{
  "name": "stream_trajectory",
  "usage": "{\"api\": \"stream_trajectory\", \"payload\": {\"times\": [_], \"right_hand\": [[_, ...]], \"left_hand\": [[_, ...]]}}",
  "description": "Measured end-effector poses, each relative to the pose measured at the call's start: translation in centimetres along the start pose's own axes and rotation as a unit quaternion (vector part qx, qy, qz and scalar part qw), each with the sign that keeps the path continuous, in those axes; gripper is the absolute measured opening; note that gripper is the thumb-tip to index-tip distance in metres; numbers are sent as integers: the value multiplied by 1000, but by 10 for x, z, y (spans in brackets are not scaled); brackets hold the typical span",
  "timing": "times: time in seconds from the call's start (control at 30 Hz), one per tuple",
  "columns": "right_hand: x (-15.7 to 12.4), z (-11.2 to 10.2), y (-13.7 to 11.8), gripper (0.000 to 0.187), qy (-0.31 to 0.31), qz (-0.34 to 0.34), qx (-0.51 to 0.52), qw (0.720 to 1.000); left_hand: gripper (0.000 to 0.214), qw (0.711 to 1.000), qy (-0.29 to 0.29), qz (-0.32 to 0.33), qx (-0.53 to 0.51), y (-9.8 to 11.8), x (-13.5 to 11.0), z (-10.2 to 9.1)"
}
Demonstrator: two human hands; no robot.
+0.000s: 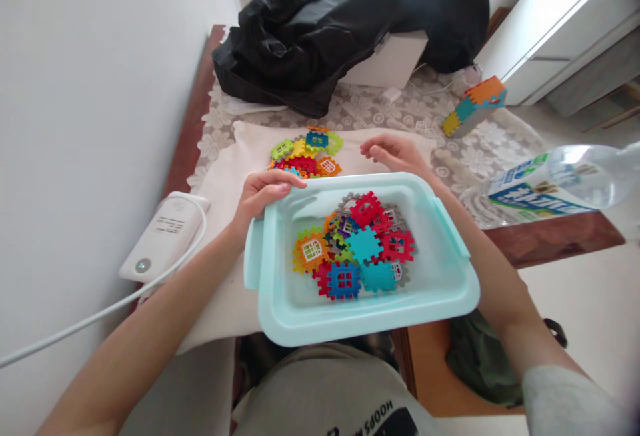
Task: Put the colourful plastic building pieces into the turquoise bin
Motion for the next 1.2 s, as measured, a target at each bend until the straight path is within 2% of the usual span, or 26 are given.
{"api": "stream_trajectory", "payload": {"times": [0.07,0.17,0.27,0.33,0.4,0.53,0.63,0.73,0.87,1.0,1.1,1.2], "right_hand": [[8,4,21,53,-30,-7,-91,995],[13,15,36,43,-81,-27,-123,989],[11,27,28,30,-143,-41,-122,981],[6,33,15,32,-195,-43,-103,974],[-1,36,4,37,-239,-17,-71,968],[-12,33,-1,39,-268,69,-51,960],[-18,32,1,36,-282,65,-42,956],[-20,32,4,35,-270,76,9,960],[-17,27,7,31,-217,93,50,970],[-11,21,10,41,-151,112,135,973],[-7,14,10,43,-106,109,138,979],[-4,7,5,39,-76,68,111,989]], "left_hand": [[16,1000,-4,2,1,0,0,0],[16,1000,-5,15,12,2,1,-1],[18,999,-5,32,34,3,1,-2],[20,999,-3,34,41,2,0,-3],[19,999,-2,30,41,1,-1,-4],[17,999,1,19,27,2,-2,-2],[16,1000,1,12,19,2,-2,1],[16,1000,1,6,17,2,-2,1],[15,1000,3,7,11,2,-2,0],[15,1000,-2,6,1,2,-2,0],[16,1000,1,10,5,0,-1,-1],[16,1000,-1,11,7,0,-1,-1]]}}
Point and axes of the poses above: each hand's wrist, its own x-axis towards the middle knuckle, its own z-axis out of the palm, y = z × x, the point moved 6 cm from there along x, towards the middle knuckle, and after that the axes turned 1 degree about -y, right-handed, at the moved point
